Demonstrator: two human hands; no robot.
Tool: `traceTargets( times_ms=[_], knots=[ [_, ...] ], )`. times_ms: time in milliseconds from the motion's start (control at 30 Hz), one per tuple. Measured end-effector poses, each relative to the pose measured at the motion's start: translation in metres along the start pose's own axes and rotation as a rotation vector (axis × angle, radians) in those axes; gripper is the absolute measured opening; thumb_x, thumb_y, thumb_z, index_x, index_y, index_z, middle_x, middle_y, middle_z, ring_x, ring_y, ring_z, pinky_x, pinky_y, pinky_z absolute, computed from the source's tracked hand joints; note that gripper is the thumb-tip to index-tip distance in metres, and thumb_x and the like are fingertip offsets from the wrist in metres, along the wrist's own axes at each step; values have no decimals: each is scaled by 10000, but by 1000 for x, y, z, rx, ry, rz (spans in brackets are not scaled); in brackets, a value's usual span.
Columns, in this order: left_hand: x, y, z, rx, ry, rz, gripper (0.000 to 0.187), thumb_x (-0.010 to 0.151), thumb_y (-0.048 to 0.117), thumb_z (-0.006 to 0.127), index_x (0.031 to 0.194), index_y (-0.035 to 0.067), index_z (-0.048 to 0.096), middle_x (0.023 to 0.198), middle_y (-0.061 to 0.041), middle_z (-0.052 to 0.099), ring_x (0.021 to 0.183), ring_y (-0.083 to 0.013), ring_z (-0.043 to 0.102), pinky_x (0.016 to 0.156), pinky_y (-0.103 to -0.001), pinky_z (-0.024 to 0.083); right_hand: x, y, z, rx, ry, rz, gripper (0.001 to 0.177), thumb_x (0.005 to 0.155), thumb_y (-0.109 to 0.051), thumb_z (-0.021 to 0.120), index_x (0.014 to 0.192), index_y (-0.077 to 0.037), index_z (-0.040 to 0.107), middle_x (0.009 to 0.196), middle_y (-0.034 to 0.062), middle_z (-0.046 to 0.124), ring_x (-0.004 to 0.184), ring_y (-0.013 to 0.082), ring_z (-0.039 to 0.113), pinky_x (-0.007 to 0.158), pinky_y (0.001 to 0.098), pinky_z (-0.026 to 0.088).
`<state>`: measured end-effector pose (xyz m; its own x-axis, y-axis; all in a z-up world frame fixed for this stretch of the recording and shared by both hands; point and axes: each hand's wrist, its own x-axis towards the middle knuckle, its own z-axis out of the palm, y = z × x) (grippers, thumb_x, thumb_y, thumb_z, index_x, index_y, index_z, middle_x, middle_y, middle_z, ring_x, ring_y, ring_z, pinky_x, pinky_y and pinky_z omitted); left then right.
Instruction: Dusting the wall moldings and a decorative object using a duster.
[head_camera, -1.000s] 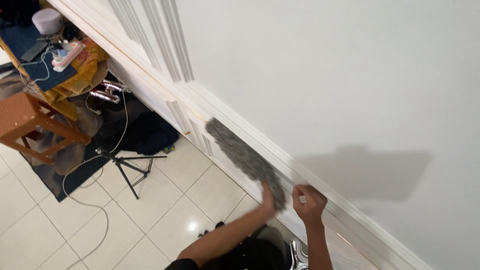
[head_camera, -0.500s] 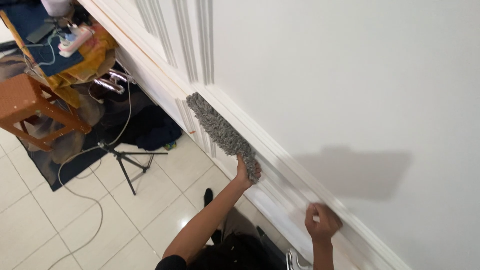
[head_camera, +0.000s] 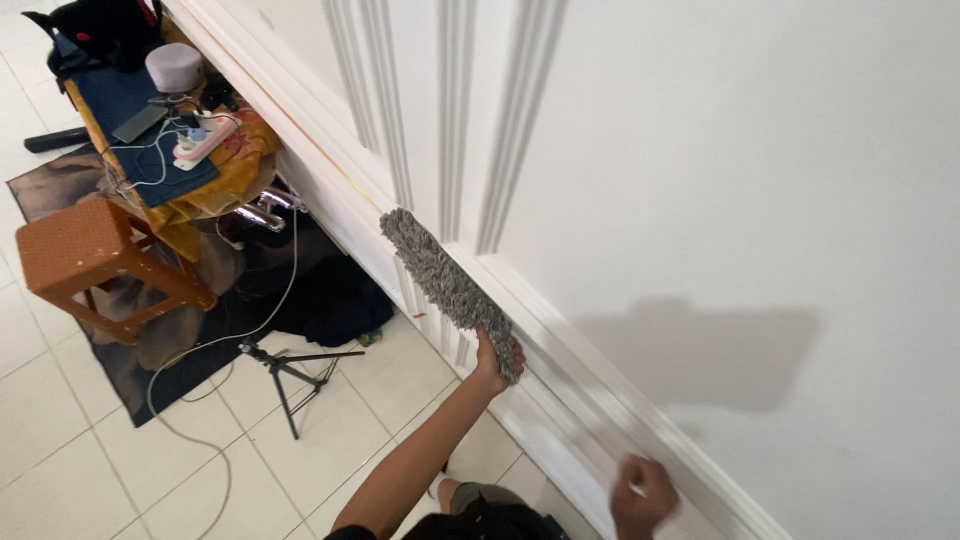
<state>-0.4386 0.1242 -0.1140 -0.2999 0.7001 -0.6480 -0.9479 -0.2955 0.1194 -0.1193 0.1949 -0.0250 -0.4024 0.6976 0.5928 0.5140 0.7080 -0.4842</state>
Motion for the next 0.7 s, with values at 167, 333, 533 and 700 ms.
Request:
traceTargets(
  times_ms=[167, 333, 533, 700],
  knots=[
    [25, 73, -32, -63, -79, -31, 860, 852, 938, 280, 734, 111, 487, 618, -24, 405, 516, -156, 377, 435, -275, 275, 35, -113, 82, 398, -237, -9, 117, 888, -74, 694, 796, -5, 672, 673, 67, 645, 533, 116, 565, 490, 263, 444],
    [37, 145, -64, -44, -186, -72, 861, 817, 972, 309, 720, 135, 487, 624, 5, 388, 507, -132, 342, 418, -263, 266, 68, -184, 148, 564, -534, 19, 140, 902, -72, 697, 788, 9, 679, 623, 75, 636, 490, 119, 536, 457, 303, 430],
    [12, 183, -77, -8, -149, -91, 861, 867, 930, 283, 771, 110, 526, 646, 9, 383, 529, -123, 331, 437, -255, 268, 74, -243, 211, 601, -662, -126, 135, 903, -81, 726, 814, 11, 685, 669, 91, 650, 520, 163, 574, 493, 313, 451],
    [32, 212, -56, -16, -139, -110, 881, 856, 938, 246, 763, 103, 512, 636, -4, 387, 515, -131, 330, 427, -254, 264, 77, -282, 247, 688, -807, -165, 99, 898, -85, 725, 856, -1, 693, 736, 87, 680, 561, 189, 648, 521, 315, 519]
  ],
)
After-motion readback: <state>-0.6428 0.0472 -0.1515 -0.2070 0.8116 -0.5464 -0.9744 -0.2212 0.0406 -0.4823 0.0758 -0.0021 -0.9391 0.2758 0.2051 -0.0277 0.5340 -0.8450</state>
